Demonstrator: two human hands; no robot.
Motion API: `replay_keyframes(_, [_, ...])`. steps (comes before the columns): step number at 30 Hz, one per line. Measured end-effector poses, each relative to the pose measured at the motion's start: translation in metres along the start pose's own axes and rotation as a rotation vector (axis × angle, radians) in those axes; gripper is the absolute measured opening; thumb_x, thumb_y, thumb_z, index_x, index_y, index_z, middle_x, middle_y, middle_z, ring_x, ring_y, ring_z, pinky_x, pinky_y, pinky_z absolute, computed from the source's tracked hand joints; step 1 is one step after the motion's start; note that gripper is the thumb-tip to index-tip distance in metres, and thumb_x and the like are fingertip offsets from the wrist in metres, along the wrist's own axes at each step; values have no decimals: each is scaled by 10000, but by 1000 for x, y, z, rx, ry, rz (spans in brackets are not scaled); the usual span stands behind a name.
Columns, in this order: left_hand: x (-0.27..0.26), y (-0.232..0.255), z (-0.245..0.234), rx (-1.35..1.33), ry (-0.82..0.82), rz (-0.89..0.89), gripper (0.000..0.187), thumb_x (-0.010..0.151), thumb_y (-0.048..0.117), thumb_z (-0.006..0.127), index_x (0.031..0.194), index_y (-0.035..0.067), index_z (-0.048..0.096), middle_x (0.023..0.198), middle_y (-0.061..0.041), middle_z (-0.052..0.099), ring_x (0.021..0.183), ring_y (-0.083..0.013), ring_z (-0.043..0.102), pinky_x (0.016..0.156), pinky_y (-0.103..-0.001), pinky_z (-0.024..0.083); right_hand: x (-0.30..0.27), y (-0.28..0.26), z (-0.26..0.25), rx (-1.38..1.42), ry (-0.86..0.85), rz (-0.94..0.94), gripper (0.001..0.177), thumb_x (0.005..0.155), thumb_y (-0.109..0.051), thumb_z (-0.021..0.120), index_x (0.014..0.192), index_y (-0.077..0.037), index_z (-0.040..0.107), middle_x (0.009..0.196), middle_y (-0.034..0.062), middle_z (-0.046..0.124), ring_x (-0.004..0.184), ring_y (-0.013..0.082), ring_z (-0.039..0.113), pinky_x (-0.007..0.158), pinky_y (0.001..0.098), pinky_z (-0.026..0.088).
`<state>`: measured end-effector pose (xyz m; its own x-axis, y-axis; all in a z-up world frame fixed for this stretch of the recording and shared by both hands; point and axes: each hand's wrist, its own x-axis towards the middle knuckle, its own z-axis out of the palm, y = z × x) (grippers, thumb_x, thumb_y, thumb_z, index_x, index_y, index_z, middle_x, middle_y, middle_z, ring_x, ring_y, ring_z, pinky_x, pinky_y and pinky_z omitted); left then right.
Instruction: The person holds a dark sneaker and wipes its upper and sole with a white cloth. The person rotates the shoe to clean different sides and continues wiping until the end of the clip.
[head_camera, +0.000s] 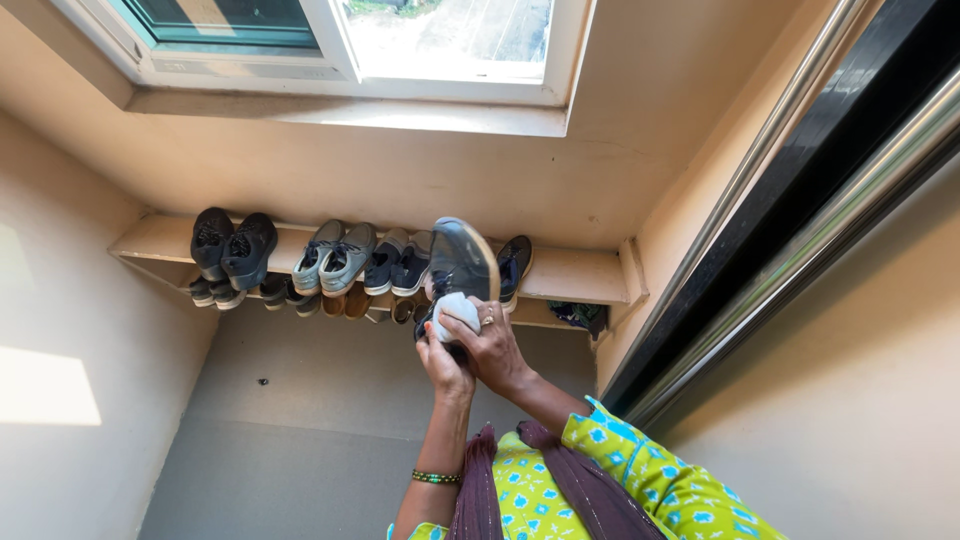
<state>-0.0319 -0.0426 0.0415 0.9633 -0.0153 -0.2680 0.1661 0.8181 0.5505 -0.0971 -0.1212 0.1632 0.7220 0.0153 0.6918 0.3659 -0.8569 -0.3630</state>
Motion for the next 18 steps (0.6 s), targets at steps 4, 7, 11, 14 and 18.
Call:
replay_keyframes(4, [3,11,-4,-9,81,61,362,992,192,613,1260,25,437,1239,-136,584,1106,-245,620,940,-400,556,-25,20,0,39,-14,120,540,756,56,714,1263,-124,684,1263,172,665,1169,418,571,1021,509,485])
replay_keyframes(7, [-2,10,1,178,34,185,478,923,62,708,1279,21,391,1270,-130,558,1133,-212,600,980,-357,532,-31,29,-13,91,-56,312,557,765,85,696,1278,-132,699,1252,185,649,1161,402,589,1015,494,502])
replay_keyframes(11, [-17,1,8,454,7,258,560,874,36,768,1268,13,370,1245,-113,534,1116,-170,576,965,-311,504,-12,22,-21,81,124,173,512,810,30,732,1302,-84,647,1365,211,571,1291,431,523,1082,520,452])
replay_keyframes(14, [-26,-9,7,481,-23,209,535,900,61,756,1262,16,364,1215,-110,533,1100,-153,564,938,-292,491,5,19,-14,-12,69,-40,539,791,-7,725,1318,-75,632,1488,277,459,1334,442,476,1094,526,422])
replay_keyframes(18, [-19,-14,2,380,21,214,509,893,27,748,1258,3,394,1214,-114,551,1082,-153,583,941,-292,507,0,24,-2,-82,7,-19,516,803,-25,737,1309,-109,684,1503,173,505,1242,374,473,1071,493,427])
